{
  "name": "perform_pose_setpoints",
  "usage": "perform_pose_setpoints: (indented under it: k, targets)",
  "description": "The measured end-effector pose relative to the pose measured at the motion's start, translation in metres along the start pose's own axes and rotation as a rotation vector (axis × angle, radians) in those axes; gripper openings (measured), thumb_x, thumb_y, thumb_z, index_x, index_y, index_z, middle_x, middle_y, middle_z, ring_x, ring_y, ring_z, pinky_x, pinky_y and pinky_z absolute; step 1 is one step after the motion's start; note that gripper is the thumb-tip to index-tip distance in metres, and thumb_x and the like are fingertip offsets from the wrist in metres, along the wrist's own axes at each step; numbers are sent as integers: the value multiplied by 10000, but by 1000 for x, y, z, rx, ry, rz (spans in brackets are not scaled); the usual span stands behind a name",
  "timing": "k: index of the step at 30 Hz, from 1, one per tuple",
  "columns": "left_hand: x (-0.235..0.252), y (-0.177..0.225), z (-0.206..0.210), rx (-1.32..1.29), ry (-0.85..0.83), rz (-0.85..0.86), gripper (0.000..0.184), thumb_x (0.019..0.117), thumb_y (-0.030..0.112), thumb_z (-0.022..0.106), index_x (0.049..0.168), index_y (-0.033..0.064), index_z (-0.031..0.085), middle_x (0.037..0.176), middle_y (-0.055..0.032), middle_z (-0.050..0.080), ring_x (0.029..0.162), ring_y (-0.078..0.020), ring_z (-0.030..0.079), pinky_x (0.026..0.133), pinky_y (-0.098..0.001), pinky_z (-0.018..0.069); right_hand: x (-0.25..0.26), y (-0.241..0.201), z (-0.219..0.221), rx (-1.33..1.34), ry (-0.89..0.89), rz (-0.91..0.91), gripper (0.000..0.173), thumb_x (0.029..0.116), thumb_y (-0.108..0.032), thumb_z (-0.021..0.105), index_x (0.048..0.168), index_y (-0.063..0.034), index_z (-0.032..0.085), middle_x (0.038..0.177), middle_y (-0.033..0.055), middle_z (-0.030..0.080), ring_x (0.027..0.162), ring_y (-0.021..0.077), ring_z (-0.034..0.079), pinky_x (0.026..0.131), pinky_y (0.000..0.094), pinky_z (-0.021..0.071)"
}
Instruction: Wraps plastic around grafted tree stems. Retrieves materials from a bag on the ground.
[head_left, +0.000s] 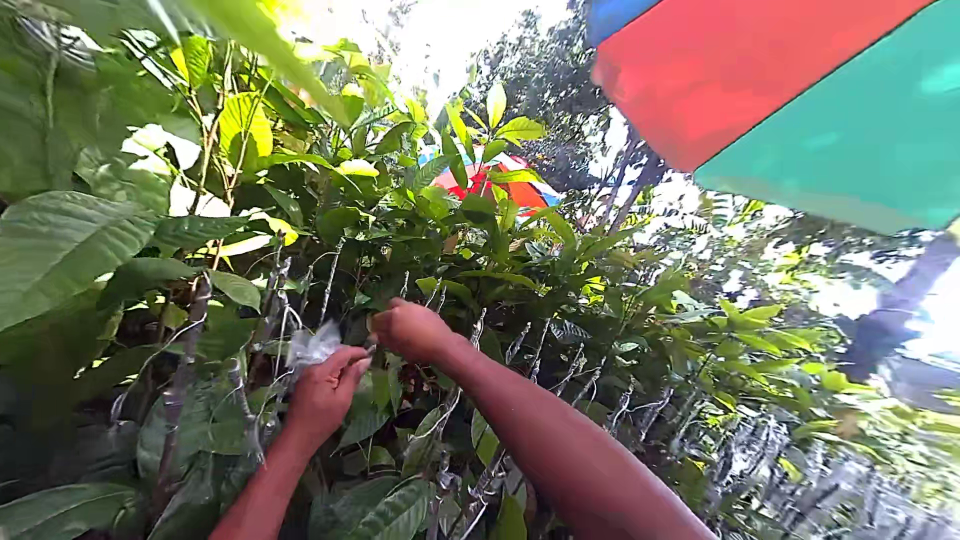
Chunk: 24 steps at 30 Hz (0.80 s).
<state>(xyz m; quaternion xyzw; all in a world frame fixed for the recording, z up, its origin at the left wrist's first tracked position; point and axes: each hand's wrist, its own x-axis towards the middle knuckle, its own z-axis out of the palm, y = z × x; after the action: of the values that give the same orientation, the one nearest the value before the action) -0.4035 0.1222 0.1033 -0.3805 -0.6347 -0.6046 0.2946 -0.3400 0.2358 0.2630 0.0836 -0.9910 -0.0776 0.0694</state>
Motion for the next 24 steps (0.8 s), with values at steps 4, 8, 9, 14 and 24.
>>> perform_pose_setpoints:
  k: [4,8,9,14,24]
  targets:
    - [2,-6,-13,-21,153,-88,213,983,126,574,1085,9,720,937,-90,730,786,-116,683,763,-339,578,-32,-54,15,-200,21,-127,300,1063,-124,419,1222,-18,650,1168,225,669,1019,418,683,789,605,542]
    - [-2,4,-4,-172,18,-108,194,967,154,638,1064,1,709,889,-43,704,636,-49,630,611,-229,563,2,-29,-7,-185,21,-26,277,1066,-200,501,1222,-92,702,1314,167,622,1124,385,644,872,610,535]
    - [-2,6,-6,-252,28,-162,178,954,139,674,1059,-4,691,873,-29,696,616,-43,624,588,-217,558,10,-15,-2,-149,-8,-1,286,1071,-232,498,1218,-99,705,1294,164,640,1141,384,645,898,632,523]
    - [6,9,-25,-478,234,-352,83,945,82,695,971,23,643,782,27,644,553,-15,567,505,-166,496,-32,-37,48,-123,-94,-282,240,1041,-94,490,1165,-28,685,1122,201,704,1045,417,683,831,644,532]
    - [-5,-4,-11,-503,44,-189,439,902,65,726,1315,15,587,801,37,649,572,-43,580,516,-189,508,10,-3,11,512,109,52,218,1012,-229,650,1080,-38,730,925,64,663,791,150,599,736,369,517]
